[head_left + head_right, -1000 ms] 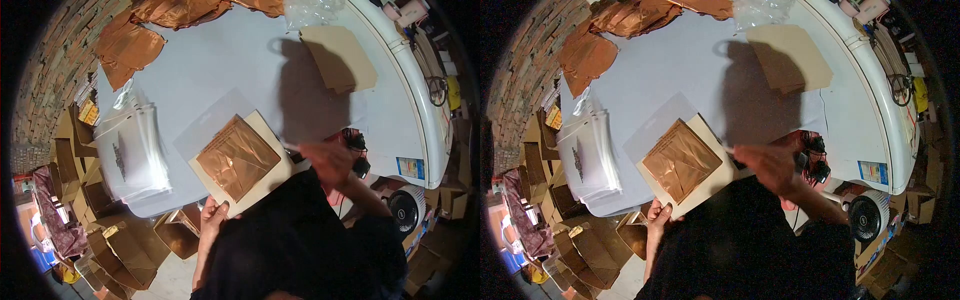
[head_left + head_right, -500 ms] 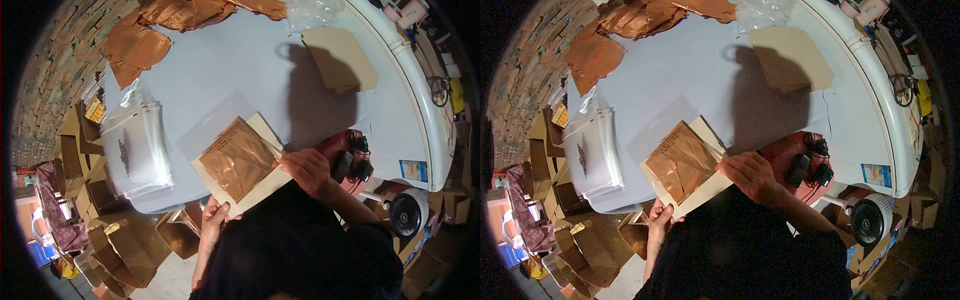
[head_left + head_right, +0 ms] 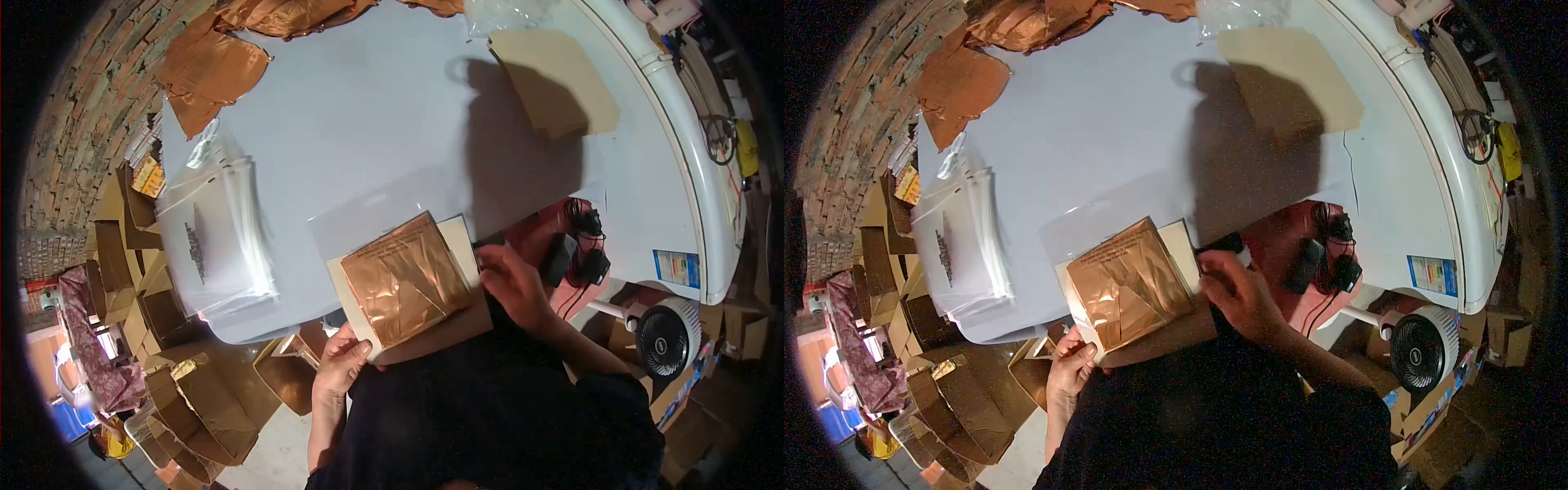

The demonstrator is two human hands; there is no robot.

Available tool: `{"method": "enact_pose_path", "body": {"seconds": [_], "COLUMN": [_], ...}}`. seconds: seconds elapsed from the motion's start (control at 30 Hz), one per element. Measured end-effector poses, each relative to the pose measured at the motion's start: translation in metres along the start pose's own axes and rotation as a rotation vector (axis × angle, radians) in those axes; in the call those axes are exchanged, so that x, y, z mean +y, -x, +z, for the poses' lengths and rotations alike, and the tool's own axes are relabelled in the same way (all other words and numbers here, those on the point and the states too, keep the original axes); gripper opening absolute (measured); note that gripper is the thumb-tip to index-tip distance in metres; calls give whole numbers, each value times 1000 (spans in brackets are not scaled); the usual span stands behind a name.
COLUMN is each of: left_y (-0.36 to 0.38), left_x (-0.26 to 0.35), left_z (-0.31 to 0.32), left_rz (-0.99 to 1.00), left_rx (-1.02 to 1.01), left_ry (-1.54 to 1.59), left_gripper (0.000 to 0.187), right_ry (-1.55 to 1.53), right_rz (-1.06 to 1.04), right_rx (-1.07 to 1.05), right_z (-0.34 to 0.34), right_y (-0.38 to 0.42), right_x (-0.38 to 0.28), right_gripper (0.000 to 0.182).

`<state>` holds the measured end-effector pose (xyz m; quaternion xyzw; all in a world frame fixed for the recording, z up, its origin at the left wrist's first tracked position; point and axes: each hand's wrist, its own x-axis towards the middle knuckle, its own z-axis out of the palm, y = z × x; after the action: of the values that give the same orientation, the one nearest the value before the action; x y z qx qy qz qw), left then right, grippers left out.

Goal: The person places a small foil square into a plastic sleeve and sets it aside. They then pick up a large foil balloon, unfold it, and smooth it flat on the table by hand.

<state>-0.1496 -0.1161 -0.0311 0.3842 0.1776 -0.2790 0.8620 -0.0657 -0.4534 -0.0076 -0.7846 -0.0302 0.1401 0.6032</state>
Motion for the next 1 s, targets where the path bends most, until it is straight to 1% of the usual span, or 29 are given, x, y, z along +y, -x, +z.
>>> {"method": "enact_pose_path", "body": {"seconds": [0.03, 0.07, 0.13, 0.17, 0.2, 0.23, 0.27, 0.3, 0.37, 0.4, 0.47, 0.57, 0.6, 0.7, 0.73, 0.8, 0.83, 0.87, 0.9, 0.97, 1.0], "left_y": [3, 6, 7, 7, 7, 5, 1, -2, -4, -5, -4, 9, 10, 13, 12, 7, 6, 11, 13, 18, 15], "left_x": [-3, -5, -5, -3, 0, 4, 5, 7, 9, 11, 14, 6, 9, 1, -2, 10, 15, 12, 12, 12, 13], "left_z": [-2, -4, -7, -9, -11, -9, -2, 1, 5, 8, 14, -11, 1, -13, -15, 11, 19, 5, -1, -8, -9], "left_rz": [-14, -27, -19, 1, 25, 49, 133, 145, 167, 154, 128, 34, 16, 7, 40, 108, 142, 103, 90, 59, 95], "left_rx": [69, 137, 193, 185, 178, 169, 185, 201, 236, 232, 224, 153, 220, 234, 198, 175, 160, 69, 40, -17, -125], "left_ry": [-26, -55, -42, 3, 48, 93, 84, 40, -48, -62, -89, -90, -128, -83, -50, -124, -160, -163, -214, -316, -290], "left_gripper": [57, 59, 60, 60, 59, 58, 55, 58, 64, 62, 57, 41, 41, 44, 50, 54, 55, 57, 57, 59, 56], "right_ry": [-135, -371, -314, -284, -332, -320, -308, -294, -242, -217, -191, -116, -86, -94, -111, -141, -188, -234, -280, -263, -256], "right_rz": [99, 183, 328, 397, 309, 274, 240, 205, 256, 281, 305, 308, 297, 353, 325, 272, 298, 323, 351, 393, 415], "right_rx": [-76, -162, -269, -323, -290, -265, -240, -213, -242, -257, -253, -233, -230, -249, -277, -326, -350, -373, -395, -420, -433], "right_z": [2, 8, 4, 4, 10, 13, 15, 16, 9, 6, 7, 8, 9, 8, 8, 8, 7, 4, 2, -1, -2], "right_y": [7, 11, 16, 16, 18, 17, 16, 15, 13, 12, 13, 14, 13, 14, 15, 16, 17, 17, 17, 16, 15], "right_x": [4, 10, -8, -15, -14, -10, -6, -6, -15, -19, -17, -13, -12, -7, -3, 1, 0, -3, -6, -15, -17], "right_gripper": [41, 42, 40, 39, 35, 31, 27, 24, 25, 26, 22, 21, 21, 17, 22, 33, 37, 42, 48, 54, 57]}}
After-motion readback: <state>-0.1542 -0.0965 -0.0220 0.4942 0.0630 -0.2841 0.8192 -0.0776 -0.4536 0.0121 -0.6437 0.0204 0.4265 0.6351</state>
